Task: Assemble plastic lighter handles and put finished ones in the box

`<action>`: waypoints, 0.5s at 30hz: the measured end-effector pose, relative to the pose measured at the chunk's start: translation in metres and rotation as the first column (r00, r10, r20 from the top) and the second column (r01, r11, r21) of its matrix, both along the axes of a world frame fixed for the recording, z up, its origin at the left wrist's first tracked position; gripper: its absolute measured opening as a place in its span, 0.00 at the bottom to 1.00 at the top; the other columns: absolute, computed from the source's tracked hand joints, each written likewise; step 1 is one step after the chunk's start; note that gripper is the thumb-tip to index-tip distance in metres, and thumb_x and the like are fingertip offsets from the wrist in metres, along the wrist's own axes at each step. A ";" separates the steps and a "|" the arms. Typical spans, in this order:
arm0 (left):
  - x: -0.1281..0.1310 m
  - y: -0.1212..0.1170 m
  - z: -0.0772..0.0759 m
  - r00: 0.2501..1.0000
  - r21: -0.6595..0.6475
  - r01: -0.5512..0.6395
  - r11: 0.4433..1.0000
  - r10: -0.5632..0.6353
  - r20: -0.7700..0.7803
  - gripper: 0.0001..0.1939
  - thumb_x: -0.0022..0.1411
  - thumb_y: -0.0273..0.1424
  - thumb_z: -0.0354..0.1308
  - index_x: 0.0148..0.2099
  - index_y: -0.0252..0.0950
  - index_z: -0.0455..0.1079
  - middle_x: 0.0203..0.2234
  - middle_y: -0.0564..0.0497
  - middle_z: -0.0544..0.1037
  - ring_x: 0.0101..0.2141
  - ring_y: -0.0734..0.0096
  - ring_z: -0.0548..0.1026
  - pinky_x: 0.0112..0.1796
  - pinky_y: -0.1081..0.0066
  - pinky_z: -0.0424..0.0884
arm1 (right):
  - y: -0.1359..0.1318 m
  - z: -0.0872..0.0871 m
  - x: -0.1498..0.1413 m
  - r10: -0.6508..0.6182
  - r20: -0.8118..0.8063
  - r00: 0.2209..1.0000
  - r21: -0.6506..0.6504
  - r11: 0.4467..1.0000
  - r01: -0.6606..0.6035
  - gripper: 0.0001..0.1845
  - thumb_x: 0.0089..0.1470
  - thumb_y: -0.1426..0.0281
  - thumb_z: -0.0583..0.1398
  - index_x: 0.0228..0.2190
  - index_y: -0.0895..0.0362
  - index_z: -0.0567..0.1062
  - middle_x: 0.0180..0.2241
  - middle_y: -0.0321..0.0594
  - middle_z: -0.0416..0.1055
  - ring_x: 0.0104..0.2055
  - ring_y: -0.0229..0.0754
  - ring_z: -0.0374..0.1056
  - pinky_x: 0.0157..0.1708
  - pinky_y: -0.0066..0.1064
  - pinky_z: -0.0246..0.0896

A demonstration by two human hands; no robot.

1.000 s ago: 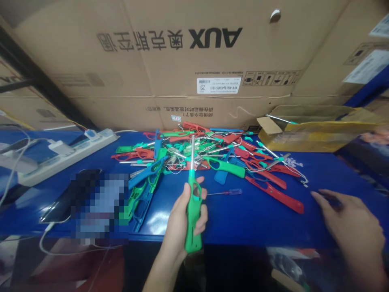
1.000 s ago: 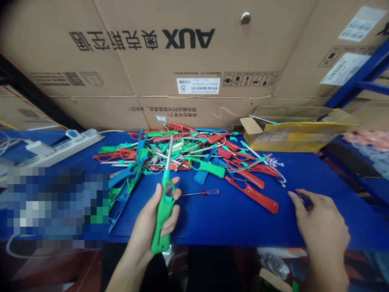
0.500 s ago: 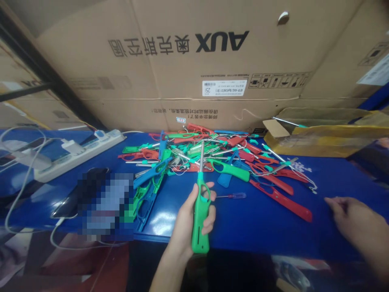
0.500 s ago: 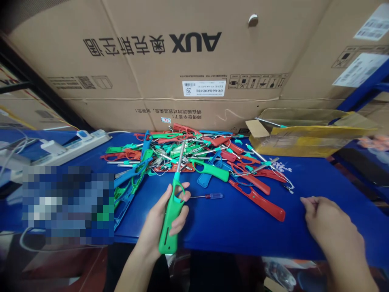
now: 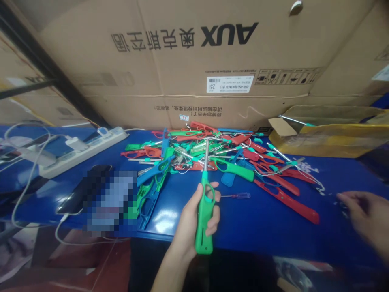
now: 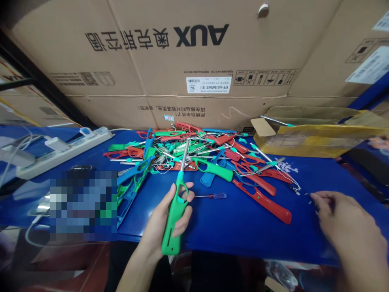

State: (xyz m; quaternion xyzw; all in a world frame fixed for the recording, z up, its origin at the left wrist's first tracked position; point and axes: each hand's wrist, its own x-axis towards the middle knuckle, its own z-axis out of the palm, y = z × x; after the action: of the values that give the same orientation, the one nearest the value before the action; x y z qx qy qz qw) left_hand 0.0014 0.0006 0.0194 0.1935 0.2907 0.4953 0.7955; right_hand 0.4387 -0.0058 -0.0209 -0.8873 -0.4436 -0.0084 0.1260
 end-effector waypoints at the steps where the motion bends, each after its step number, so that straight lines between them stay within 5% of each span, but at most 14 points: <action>1: 0.000 0.000 0.000 1.000 0.000 0.000 1.000 0.000 -0.002 0.21 0.78 0.44 0.47 0.55 0.35 0.72 0.36 0.53 0.70 0.14 0.88 0.61 0.11 0.83 0.54 | -0.002 0.001 0.001 -0.019 -0.029 0.999 -0.046 0.999 0.018 0.15 0.59 0.57 0.61 0.39 0.52 0.82 0.45 0.58 0.80 0.27 0.46 0.67 0.31 0.40 0.60; 8: 0.000 -0.001 -0.002 1.000 -0.002 0.018 1.000 -0.018 -0.011 0.21 0.77 0.45 0.48 0.55 0.35 0.72 0.36 0.53 0.70 0.13 0.88 0.61 0.11 0.83 0.54 | -0.001 0.007 0.001 -0.115 -0.119 0.986 -0.185 0.978 0.092 0.15 0.59 0.54 0.60 0.34 0.49 0.82 0.37 0.56 0.80 0.26 0.52 0.70 0.30 0.40 0.62; 15: -0.001 -0.002 -0.003 1.000 0.001 0.012 1.000 -0.012 -0.026 0.21 0.76 0.45 0.49 0.56 0.35 0.71 0.36 0.52 0.70 0.13 0.88 0.61 0.11 0.82 0.54 | 0.001 -0.004 0.012 0.025 -0.027 0.999 0.032 0.999 -0.024 0.18 0.56 0.55 0.61 0.25 0.53 0.82 0.26 0.59 0.77 0.22 0.54 0.69 0.26 0.44 0.58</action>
State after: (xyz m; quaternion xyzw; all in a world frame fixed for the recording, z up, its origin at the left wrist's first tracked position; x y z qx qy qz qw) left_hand 0.0008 -0.0014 0.0159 0.2021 0.2994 0.4882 0.7944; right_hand 0.4510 -0.0045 -0.0247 -0.8797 -0.4525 -0.0015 0.1461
